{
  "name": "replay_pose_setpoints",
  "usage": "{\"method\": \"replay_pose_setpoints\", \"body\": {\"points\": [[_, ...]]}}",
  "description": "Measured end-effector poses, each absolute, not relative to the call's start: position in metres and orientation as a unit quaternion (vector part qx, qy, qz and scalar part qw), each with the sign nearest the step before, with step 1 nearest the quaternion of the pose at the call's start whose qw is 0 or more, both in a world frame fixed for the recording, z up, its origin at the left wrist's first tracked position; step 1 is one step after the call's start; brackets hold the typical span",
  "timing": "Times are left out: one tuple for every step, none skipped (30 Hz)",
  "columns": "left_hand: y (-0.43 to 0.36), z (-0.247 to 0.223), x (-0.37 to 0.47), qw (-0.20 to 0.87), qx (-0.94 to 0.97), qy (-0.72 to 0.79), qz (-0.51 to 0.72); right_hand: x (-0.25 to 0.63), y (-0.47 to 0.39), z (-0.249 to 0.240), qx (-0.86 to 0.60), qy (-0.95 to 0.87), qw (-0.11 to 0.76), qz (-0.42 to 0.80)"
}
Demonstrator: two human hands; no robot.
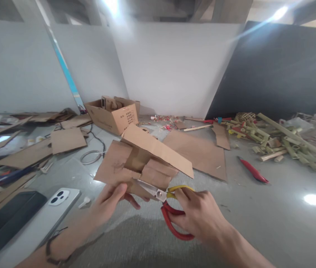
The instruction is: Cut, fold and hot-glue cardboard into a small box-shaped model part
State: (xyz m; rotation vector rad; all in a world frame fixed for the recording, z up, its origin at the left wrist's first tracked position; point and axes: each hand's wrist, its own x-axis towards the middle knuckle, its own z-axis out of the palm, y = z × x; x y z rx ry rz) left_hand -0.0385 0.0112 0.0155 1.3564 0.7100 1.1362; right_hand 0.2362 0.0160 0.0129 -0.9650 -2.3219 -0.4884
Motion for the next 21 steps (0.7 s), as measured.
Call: {"method": "replay_pose_setpoints", "body": {"points": [[0.011, 0.016, -0.038, 0.579, 0.58, 0.306, 0.485, 0.237, 0.016, 0.013, -0.359, -0.869, 0.286, -0.183], [0.011, 0.016, -0.038, 0.578, 0.581, 0.307, 0.484, 0.237, 0.016, 0.014, -0.357, -0.871, 0.286, -0.181], [0.012, 0.017, -0.038, 0.577, 0.585, 0.305, 0.482, 0.237, 0.016, 0.015, -0.355, -0.872, 0.286, -0.178], [0.012, 0.018, -0.038, 0.576, 0.589, 0.303, 0.479, 0.236, 0.016, 0.015, -0.354, -0.873, 0.286, -0.174], [0.012, 0.019, -0.039, 0.575, 0.595, 0.301, 0.475, 0.236, 0.015, 0.016, -0.355, -0.875, 0.284, -0.167], [0.012, 0.02, -0.039, 0.573, 0.6, 0.298, 0.471, 0.234, 0.014, 0.017, -0.357, -0.878, 0.28, -0.156], [0.012, 0.021, -0.038, 0.571, 0.606, 0.295, 0.468, 0.233, 0.013, 0.018, -0.358, -0.88, 0.277, -0.143], [0.012, 0.022, -0.038, 0.57, 0.612, 0.29, 0.465, 0.231, 0.012, 0.018, -0.359, -0.882, 0.276, -0.13], [0.011, 0.022, -0.038, 0.571, 0.617, 0.284, 0.462, 0.23, 0.011, 0.019, -0.36, -0.883, 0.276, -0.12], [0.011, 0.022, -0.038, 0.571, 0.621, 0.277, 0.46, 0.228, 0.01, 0.02, -0.359, -0.883, 0.278, -0.116], [0.011, 0.021, -0.038, 0.572, 0.623, 0.27, 0.46, 0.227, 0.01, 0.02, -0.357, -0.883, 0.282, -0.117], [0.011, 0.021, -0.038, 0.573, 0.625, 0.263, 0.46, 0.227, 0.01, 0.02, -0.354, -0.881, 0.288, -0.122], [0.011, 0.02, -0.038, 0.574, 0.626, 0.257, 0.461, 0.226, 0.01, 0.02, -0.35, -0.88, 0.294, -0.127], [0.011, 0.019, -0.038, 0.574, 0.626, 0.254, 0.462, 0.226, 0.011, 0.019, -0.345, -0.88, 0.298, -0.132], [0.011, 0.018, -0.038, 0.575, 0.625, 0.253, 0.464, 0.227, 0.011, 0.019, -0.341, -0.881, 0.3, -0.134], [0.011, 0.018, -0.038, 0.575, 0.624, 0.252, 0.465, 0.228, 0.012, 0.018, -0.337, -0.882, 0.302, -0.137], [0.011, 0.018, -0.038, 0.577, 0.623, 0.252, 0.465, 0.228, 0.013, 0.017, -0.333, -0.882, 0.303, -0.139], [0.011, 0.018, -0.038, 0.579, 0.621, 0.253, 0.464, 0.229, 0.013, 0.016, -0.331, -0.882, 0.305, -0.141], [0.011, 0.018, -0.038, 0.582, 0.619, 0.252, 0.463, 0.23, 0.014, 0.016, -0.329, -0.882, 0.306, -0.144], [0.011, 0.018, -0.038, 0.585, 0.619, 0.249, 0.461, 0.23, 0.014, 0.015, -0.326, -0.881, 0.308, -0.148], [0.011, 0.018, -0.038, 0.588, 0.62, 0.246, 0.458, 0.231, 0.015, 0.015, -0.324, -0.88, 0.312, -0.153]]}}
